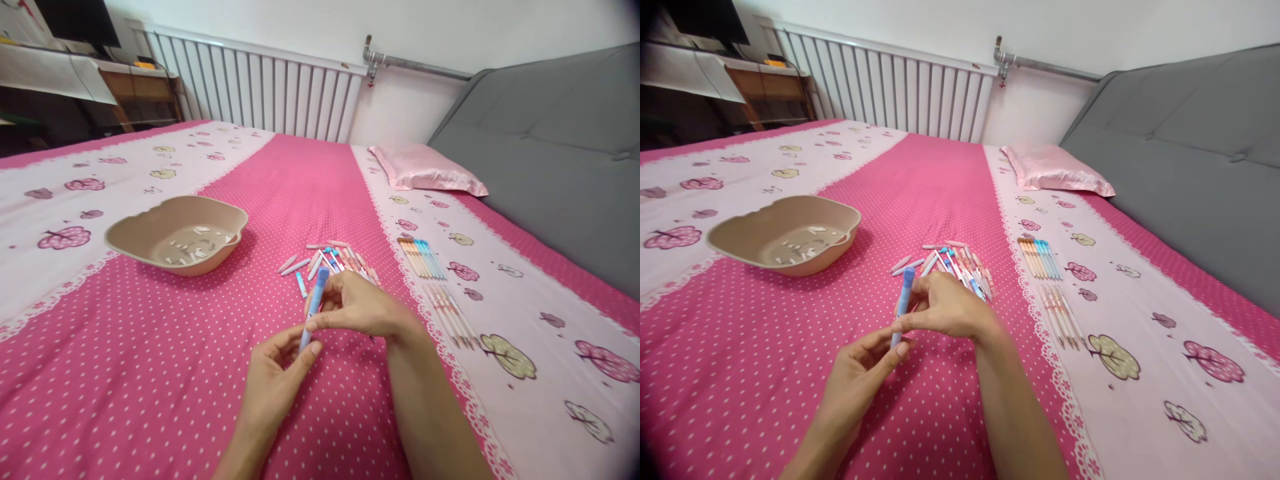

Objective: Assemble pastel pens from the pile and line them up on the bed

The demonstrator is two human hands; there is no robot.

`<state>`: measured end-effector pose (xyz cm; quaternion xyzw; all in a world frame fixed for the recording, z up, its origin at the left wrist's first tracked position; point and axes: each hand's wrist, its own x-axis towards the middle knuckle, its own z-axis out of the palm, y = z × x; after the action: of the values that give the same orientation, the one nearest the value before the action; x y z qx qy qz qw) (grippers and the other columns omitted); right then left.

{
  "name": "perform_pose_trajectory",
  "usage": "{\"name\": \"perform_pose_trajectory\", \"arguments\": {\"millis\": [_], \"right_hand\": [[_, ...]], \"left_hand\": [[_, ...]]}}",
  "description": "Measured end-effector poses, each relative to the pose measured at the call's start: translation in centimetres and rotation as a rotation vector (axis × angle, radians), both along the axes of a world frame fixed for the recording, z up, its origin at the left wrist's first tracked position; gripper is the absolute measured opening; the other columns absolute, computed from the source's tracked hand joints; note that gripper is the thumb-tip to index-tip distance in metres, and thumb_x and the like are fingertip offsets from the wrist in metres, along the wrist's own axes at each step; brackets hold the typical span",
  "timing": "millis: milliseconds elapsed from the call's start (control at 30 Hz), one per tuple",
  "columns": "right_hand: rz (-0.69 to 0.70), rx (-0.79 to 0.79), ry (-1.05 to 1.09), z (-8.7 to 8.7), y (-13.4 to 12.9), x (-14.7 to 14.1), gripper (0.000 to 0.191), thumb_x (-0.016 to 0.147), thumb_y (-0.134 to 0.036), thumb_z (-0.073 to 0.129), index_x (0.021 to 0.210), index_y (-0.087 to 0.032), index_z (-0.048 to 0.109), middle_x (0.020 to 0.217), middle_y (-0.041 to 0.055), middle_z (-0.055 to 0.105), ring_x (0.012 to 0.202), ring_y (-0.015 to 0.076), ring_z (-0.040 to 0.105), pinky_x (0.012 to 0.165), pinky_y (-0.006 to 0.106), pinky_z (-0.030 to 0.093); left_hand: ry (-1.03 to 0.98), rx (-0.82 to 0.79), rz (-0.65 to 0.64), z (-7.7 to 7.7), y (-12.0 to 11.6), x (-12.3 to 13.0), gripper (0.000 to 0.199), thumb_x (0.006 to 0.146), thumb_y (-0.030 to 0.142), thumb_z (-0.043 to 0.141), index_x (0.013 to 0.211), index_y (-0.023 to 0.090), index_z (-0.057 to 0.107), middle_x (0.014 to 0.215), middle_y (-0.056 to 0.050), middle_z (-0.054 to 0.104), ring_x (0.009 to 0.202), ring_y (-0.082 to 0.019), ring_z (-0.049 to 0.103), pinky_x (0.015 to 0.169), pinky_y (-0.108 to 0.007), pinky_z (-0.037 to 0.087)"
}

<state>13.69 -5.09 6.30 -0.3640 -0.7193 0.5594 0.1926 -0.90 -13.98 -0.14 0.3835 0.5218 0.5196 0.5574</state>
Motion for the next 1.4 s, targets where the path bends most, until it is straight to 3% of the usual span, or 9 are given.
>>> {"name": "perform_pose_trajectory", "arguments": {"millis": [200, 500, 1100, 1300, 1400], "right_hand": [[-0.095, -0.134, 0.143, 0.0, 0.2, 0.7, 0.025, 0.06, -0.025, 0.081, 0.072, -0.015, 0.062, 0.066, -0.0005, 0.064, 0.062, 0.0108, 0.061, 0.06, 0.024, 0.049], [-0.184, -0.119, 0.176, 0.2, 0.4, 1.4, 0.026, 0.059, -0.022, 0.082, 0.073, -0.015, 0.062, 0.062, -0.0028, 0.062, 0.059, 0.01, 0.059, 0.061, 0.024, 0.049], [-0.135, -0.034, 0.171, 0.2, 0.1, 0.9, 0.023, 0.068, -0.031, 0.077, 0.08, -0.016, 0.065, 0.069, -0.0008, 0.063, 0.066, 0.0113, 0.061, 0.067, 0.026, 0.051], [-0.221, -0.053, 0.274, 0.6, 0.0, 0.7, 0.035, 0.065, -0.028, 0.079, 0.097, -0.018, 0.067, 0.094, 0.0041, 0.067, 0.082, 0.0141, 0.063, 0.07, 0.026, 0.052], [-0.317, -0.048, 0.336, 0.9, 0.1, 0.7, 0.037, 0.066, -0.028, 0.078, 0.099, -0.017, 0.067, 0.101, 0.006, 0.067, 0.077, 0.0125, 0.063, 0.066, 0.025, 0.05]], "left_hand": [[-0.001, 0.003, -0.001, 0.1, 0.1, 0.1, 0.032, 0.071, 0.037, 0.073, 0.096, 0.016, 0.073, 0.09, -0.008, 0.074, 0.085, -0.018, 0.067, 0.079, -0.025, 0.05], [0.029, -0.024, -0.002, -0.3, 0.1, 0.0, 0.033, 0.071, 0.04, 0.071, 0.094, 0.016, 0.073, 0.087, -0.008, 0.075, 0.083, -0.018, 0.067, 0.077, -0.025, 0.05], [0.029, -0.046, -0.016, -0.5, 0.1, 0.0, 0.032, 0.066, 0.039, 0.074, 0.087, 0.015, 0.074, 0.081, -0.007, 0.074, 0.072, -0.015, 0.065, 0.07, -0.024, 0.049], [0.015, -0.059, -0.009, -0.4, 0.1, 0.0, 0.032, 0.064, 0.039, 0.075, 0.085, 0.015, 0.074, 0.079, -0.007, 0.075, 0.071, -0.015, 0.065, 0.07, -0.023, 0.049], [0.012, -0.07, -0.004, -0.4, 0.2, 0.0, 0.032, 0.063, 0.039, 0.076, 0.085, 0.016, 0.075, 0.079, -0.007, 0.075, 0.071, -0.015, 0.065, 0.069, -0.023, 0.049]]}}
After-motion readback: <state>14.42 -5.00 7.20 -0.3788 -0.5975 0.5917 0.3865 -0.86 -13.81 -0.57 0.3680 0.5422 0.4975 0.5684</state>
